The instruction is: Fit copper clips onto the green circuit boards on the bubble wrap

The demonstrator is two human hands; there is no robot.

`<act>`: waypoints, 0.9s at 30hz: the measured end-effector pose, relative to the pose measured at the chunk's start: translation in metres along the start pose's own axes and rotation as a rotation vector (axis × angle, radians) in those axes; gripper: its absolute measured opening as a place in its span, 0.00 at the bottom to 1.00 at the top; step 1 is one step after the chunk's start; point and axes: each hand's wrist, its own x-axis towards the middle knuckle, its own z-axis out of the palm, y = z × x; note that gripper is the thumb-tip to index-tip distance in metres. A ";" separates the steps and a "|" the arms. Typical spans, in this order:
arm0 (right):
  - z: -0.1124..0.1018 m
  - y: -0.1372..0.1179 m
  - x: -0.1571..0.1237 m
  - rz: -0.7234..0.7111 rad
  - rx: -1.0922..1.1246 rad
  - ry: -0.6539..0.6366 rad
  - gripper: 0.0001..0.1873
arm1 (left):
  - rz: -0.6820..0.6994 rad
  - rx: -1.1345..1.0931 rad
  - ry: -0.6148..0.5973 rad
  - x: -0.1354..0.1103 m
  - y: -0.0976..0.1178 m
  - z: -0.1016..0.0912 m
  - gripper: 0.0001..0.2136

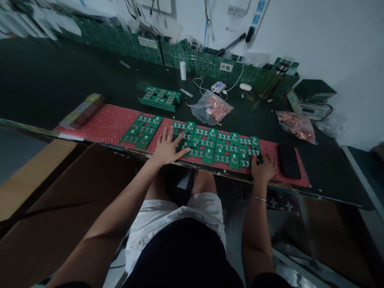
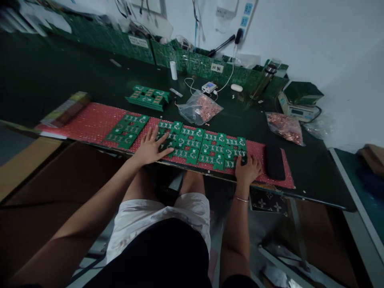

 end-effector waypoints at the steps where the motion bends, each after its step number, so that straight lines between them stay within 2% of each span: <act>1: 0.000 0.000 0.000 -0.001 0.001 0.000 0.26 | -0.005 0.026 -0.022 0.000 0.002 0.002 0.38; 7: 0.001 0.002 0.000 -0.011 0.016 -0.007 0.27 | 0.060 0.079 -0.142 -0.002 -0.003 0.003 0.39; 9: 0.003 0.003 0.000 -0.011 0.020 -0.001 0.26 | 0.084 0.042 -0.127 -0.001 -0.010 -0.002 0.38; 10: 0.003 0.004 0.000 -0.010 0.023 0.003 0.26 | 0.066 0.021 -0.079 0.000 -0.016 -0.006 0.37; 12: 0.004 0.005 0.000 -0.010 0.029 0.012 0.26 | -0.077 -0.019 0.094 0.004 -0.035 -0.015 0.36; 14: 0.005 0.006 -0.001 -0.015 0.032 0.019 0.25 | -0.347 -0.054 0.286 0.009 -0.062 -0.025 0.37; 15: 0.005 0.006 -0.001 -0.019 0.031 0.020 0.25 | -0.474 -0.078 0.332 0.011 -0.076 -0.029 0.38; 16: 0.005 0.005 -0.001 -0.023 0.031 0.022 0.25 | -0.580 -0.094 0.342 0.012 -0.090 -0.032 0.40; 18: 0.005 0.005 -0.001 -0.022 0.030 0.023 0.25 | -0.690 -0.099 0.282 0.013 -0.111 -0.034 0.44; 21: 0.005 0.004 -0.001 -0.012 0.034 0.023 0.26 | -0.676 -0.070 0.233 0.011 -0.123 -0.030 0.49; 27: 0.005 0.005 -0.001 -0.020 0.041 0.030 0.27 | -0.595 0.002 0.237 0.011 -0.110 -0.017 0.52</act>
